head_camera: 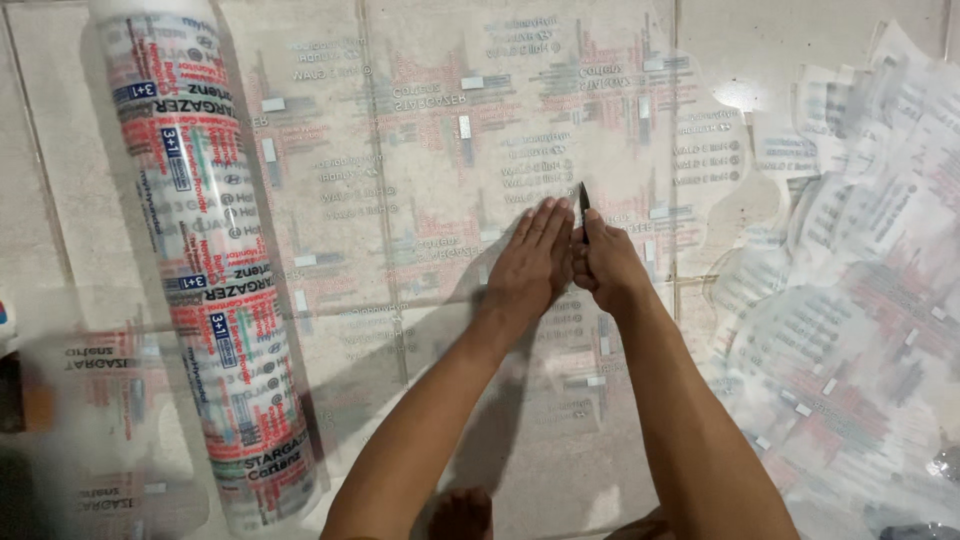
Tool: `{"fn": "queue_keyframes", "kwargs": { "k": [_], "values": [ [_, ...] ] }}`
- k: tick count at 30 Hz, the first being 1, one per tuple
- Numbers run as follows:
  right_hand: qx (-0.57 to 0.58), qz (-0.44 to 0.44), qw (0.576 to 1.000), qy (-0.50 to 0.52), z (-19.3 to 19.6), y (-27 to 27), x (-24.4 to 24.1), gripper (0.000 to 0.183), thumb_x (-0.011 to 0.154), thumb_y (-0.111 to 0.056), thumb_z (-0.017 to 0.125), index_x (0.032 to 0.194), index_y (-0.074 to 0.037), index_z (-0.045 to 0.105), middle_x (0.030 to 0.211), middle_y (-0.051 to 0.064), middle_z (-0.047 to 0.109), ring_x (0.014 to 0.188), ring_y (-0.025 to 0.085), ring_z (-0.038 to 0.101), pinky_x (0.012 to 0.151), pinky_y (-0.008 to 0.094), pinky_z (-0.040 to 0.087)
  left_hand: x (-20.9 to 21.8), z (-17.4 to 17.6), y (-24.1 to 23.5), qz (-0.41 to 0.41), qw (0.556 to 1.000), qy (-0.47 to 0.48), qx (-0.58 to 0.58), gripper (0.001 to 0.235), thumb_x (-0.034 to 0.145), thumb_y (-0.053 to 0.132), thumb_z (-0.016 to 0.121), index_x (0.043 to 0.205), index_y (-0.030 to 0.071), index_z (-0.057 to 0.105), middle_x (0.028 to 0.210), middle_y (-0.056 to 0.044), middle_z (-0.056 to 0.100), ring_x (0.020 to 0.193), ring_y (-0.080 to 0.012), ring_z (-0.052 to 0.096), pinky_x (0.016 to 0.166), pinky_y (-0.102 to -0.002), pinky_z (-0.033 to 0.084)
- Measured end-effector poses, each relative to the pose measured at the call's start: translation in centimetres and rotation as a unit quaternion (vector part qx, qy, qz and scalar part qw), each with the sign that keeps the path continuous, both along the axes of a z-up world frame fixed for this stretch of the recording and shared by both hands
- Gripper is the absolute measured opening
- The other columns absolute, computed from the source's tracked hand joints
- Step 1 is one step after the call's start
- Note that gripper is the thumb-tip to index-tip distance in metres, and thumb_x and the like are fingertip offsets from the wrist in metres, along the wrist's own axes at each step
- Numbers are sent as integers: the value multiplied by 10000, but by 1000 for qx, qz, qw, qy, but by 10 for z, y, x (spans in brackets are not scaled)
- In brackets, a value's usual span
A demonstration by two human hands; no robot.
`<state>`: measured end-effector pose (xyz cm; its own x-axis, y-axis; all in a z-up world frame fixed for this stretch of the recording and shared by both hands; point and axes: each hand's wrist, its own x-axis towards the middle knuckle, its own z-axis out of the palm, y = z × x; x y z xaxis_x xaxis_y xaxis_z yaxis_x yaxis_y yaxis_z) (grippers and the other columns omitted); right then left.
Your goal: The person unrolls a large roll of translucent plastic sheeting onto a tiled floor and uses a utility knife to cut it into rectangular pieces. The person repeatedly cuts the sheet and sets the cut pieces aside.
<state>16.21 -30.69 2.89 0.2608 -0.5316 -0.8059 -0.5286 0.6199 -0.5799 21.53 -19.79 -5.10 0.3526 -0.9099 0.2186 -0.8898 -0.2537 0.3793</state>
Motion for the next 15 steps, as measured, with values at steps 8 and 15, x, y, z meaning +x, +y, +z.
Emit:
{"fn": "queue_keyframes", "kwargs": {
  "k": [8, 15],
  "values": [
    [-30, 76, 996, 19, -4, -35, 16, 491, 1108, -423, 378, 903, -31, 591, 686, -29, 338, 494, 88, 375, 382, 221, 278, 7, 26, 7, -8, 1000, 8, 23, 612, 1020, 364, 575, 1493, -6, 455, 1592, -201, 411, 1508, -328, 361, 1293, -447, 209],
    [-81, 212, 972, 61, 1, -76, 27, 520, 1114, -484, 406, 859, -70, 592, 657, -8, 403, 481, 110, 398, 389, 240, 308, 6, 26, 3, -29, 994, -21, 101, 655, 1068, 446, 446, 1545, 3, 377, 1627, -194, 355, 1530, -324, 313, 1303, -460, 151]
  ]
}}
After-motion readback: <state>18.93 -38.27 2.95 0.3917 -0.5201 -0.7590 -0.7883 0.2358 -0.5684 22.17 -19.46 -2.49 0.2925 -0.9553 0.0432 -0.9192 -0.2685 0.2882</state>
